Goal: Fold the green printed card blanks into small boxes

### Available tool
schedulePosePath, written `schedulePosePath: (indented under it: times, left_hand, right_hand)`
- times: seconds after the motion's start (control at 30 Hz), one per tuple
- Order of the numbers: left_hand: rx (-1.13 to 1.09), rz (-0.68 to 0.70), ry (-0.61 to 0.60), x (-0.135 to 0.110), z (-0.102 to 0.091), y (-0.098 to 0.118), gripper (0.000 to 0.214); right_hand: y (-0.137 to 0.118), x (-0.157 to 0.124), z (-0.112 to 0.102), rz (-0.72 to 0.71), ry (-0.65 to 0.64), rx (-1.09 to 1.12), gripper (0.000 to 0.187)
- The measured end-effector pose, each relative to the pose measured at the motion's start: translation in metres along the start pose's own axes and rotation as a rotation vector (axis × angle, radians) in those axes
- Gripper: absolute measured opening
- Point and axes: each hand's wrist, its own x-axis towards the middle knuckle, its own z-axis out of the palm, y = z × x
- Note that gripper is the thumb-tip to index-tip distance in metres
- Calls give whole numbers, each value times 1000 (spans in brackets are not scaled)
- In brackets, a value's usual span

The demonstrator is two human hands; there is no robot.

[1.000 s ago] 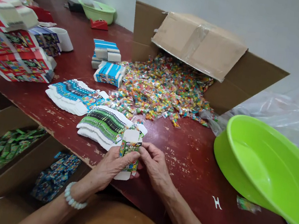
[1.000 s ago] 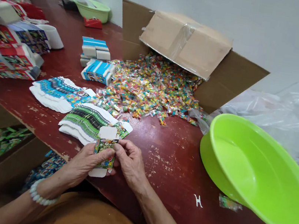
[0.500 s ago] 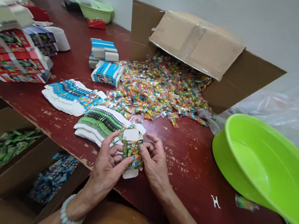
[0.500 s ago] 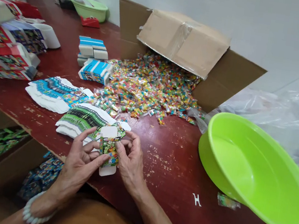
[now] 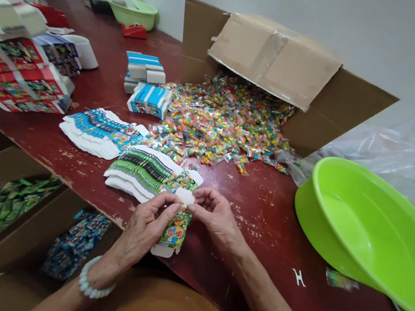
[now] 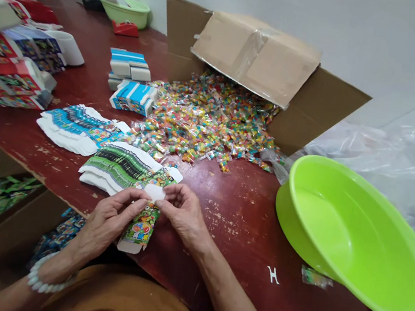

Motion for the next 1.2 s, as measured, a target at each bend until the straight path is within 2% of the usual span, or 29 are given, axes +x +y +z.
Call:
schedulePosePath:
  times: [0.07, 0.13, 0.2, 0.3, 0.33, 0.4, 0.47, 0.57, 0.67, 0.77, 0.87, 0.97, 1.07, 1.17, 1.2]
  left_hand:
    - [-64, 19, 27, -1, 2, 1, 30]
    - [-214, -30, 38, -3, 3, 2, 47]
    - [-347, -141, -28, -7, 4, 3, 59]
    - [-475, -356, -213, -11, 5, 0, 53]
    - [-504, -413, -247, -11, 6, -1, 53]
    - [-542, -457, -236, -11, 7, -5, 54]
    - [-543, -419, -194, -10, 9, -8, 53]
    - [-508, -358, -183, -8, 13, -8, 55]
    - [-471, -392, -191, -7, 15, -7, 61]
    - [-407, -392, -218, -7, 14, -8, 69]
    - [-367, -344, -232, -7, 9, -11, 69]
    - [-420, -310, -207, -7, 7, -12, 64]
    - [-423, -304, -190, -7, 10, -9, 63]
    - [-425, -351, -198, -12, 16, -9, 63]
    - [-446, -364, -198, -15, 18, -11, 63]
  right_hand:
    - [0, 0, 0, -16, -47, -26, 39]
    - [2, -2, 1, -92, -70, -96, 27]
    - [4, -5, 1, -190, -39, -143, 21]
    - [4, -10, 0, -276, -35, -240, 19]
    - [4, -11, 0, -304, -62, -300, 19]
    - [2, -11, 1, -341, -120, -396, 18]
    - [0, -9, 2, -281, -146, -352, 21]
    - [-3, -4, 5, -86, -168, -159, 25]
    - [-7, 1, 6, 44, -182, -76, 29]
    - [-12, 4, 6, 110, -178, -10, 32]
    - [-14, 1, 5, 68, -191, -3, 29]
    - [-13, -7, 5, -76, -285, -85, 25]
    - [-9, -12, 3, -236, -315, -276, 17]
    - [-9, -1, -11, -266, -298, -466, 17]
    - [-11, 8, -20, -254, -244, -541, 19]
